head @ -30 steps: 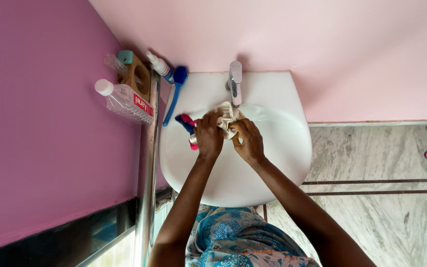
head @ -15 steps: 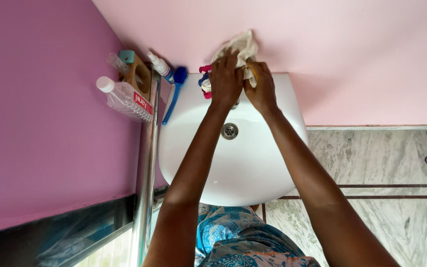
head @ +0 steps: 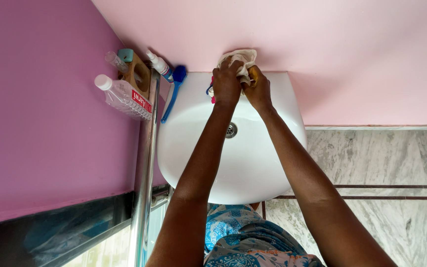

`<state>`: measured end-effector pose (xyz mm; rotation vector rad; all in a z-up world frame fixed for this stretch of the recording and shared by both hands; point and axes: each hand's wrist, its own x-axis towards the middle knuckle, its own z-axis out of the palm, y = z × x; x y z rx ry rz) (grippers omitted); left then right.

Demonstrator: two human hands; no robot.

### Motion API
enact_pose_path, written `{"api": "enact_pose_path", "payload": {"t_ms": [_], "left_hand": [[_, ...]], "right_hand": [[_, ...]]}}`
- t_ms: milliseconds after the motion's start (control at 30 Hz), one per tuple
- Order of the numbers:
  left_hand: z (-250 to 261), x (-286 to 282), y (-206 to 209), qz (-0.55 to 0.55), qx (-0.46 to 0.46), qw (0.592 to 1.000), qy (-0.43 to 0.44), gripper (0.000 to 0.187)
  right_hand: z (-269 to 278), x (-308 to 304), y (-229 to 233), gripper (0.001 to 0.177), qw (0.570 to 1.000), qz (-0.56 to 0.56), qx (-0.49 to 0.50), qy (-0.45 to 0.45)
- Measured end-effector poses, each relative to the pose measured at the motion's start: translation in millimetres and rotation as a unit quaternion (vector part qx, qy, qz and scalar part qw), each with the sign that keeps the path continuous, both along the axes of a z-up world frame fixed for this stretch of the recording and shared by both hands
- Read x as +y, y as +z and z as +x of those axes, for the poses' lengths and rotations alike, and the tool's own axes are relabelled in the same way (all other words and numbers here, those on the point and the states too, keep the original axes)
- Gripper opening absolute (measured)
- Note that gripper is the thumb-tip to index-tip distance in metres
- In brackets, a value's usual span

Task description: The person scrubs a small white cloth in a bathroom sink, applying liquid from a small bottle and rinsing it under the faucet.

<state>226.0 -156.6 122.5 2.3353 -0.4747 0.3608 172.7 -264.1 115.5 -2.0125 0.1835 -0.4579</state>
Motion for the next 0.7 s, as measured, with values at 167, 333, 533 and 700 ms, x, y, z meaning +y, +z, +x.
{"api": "enact_pose_path", "payload": {"t_ms": [167,333,533,700], "left_hand": [[-21,1,2,0.015,0.000,1.000,0.005,0.050],[-44,7,4,-0.003,-0.063,0.998,0.012,0.044],[-71,16,12,-0.017,-0.052,0.998,0.009,0.047],[-77,20,2,-0.030,-0.061,0.998,-0.005,0.049]], "right_hand": [[-5,1,-10,0.036,1.000,0.020,0.012,-0.003],[-11,0,-22,0.038,1.000,-0.003,0.003,-0.011],[-24,6,-28,0.039,0.999,0.032,0.014,-0.011],[-34,7,-33,0.038,0.999,0.051,0.010,0.005]]}}
